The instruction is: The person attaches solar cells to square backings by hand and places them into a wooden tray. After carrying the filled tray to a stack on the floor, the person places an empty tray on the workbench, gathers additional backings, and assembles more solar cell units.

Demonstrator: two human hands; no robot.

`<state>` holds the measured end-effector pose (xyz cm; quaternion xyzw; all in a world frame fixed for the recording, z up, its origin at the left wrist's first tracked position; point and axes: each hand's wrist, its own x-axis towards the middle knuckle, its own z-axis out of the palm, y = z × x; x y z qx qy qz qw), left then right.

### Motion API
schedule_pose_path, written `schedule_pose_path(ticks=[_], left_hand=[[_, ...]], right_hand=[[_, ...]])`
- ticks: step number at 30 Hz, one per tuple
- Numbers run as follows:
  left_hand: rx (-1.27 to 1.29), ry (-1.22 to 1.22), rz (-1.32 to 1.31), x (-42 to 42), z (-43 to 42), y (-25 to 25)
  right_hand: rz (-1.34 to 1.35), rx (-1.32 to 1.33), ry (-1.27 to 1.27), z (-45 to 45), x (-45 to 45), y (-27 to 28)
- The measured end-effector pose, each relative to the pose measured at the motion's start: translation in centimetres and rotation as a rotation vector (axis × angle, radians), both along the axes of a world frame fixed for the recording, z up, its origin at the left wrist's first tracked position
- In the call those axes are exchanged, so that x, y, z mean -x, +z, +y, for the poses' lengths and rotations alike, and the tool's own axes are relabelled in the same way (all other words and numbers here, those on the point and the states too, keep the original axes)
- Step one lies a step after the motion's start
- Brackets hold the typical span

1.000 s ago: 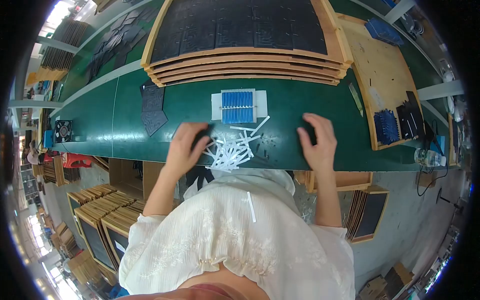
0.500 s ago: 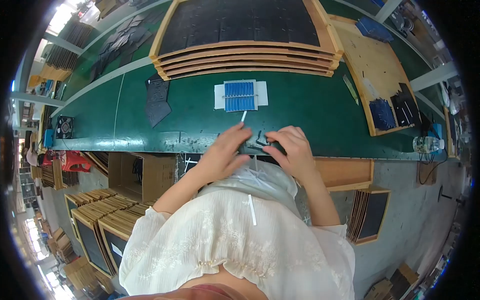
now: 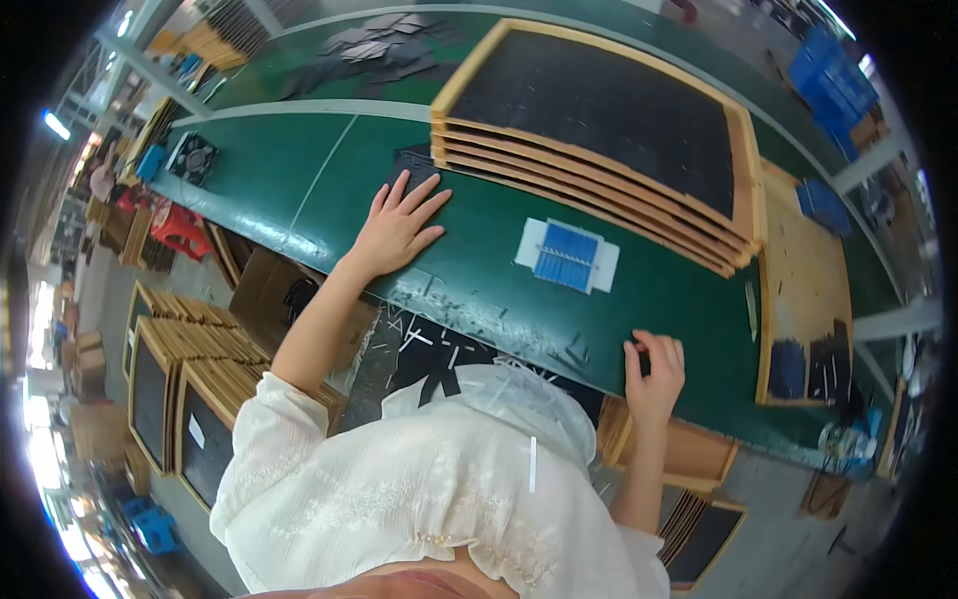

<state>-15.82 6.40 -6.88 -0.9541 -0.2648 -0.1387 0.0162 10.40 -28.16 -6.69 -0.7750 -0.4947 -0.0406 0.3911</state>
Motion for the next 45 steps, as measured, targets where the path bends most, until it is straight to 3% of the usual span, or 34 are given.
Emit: schedule_pose_path(ticks=[6,9,10,13,17,25,32,35,36,39,41,43,45], left_hand=[[0.06,0.299,0.072,3.3,6.5,0.9],[0.179,0.293,-0.043,4.0,9.7,1.6],[0.169,0.248,-0.186,4.3,11.6,1.3],[0.099,0.365,-0.187,3.7,16.0,1.2],[0.28,0.586,0.092,1.0,18.4,3.7],[0.5,0.459,0.403,-1.0,24.1,5.9],[0.726,0.362,0.192,0.8,26.4,5.0],[1.064,0.372,-0.128,2.1,27.3,5.4],[1.068,0.462,-0.235,2.4,27.4,5.8],[1.048,0.364,-0.577,3.8,28.4,5.9],[0.738,0.214,-0.648,4.3,28.5,6.2],[0.409,0.078,-0.647,4.2,27.3,6.5],[0.322,-0.068,-0.136,3.8,23.9,8.0]], right_hand=[[-0.068,0.004,0.018,0.2,0.0,-0.2],[-0.069,0.039,0.017,0.6,-0.1,-0.1],[-0.064,0.048,0.015,0.6,-0.1,-0.2],[-0.054,0.07,0.006,0.9,0.0,0.0],[-0.058,0.103,-0.018,1.1,-0.1,0.1],[-0.059,0.131,-0.046,1.3,0.3,0.1],[-0.034,0.143,-0.053,1.2,0.4,0.1],[-0.037,0.147,-0.048,1.3,0.2,-0.1],[-0.04,0.147,-0.049,1.2,0.1,-0.2],[-0.052,0.157,-0.055,1.3,0.2,-0.1],[-0.055,0.163,-0.06,1.3,0.2,-0.1],[-0.059,0.175,-0.065,1.4,0.2,-0.1],[-0.066,0.191,-0.071,1.3,0.2,-0.1]])
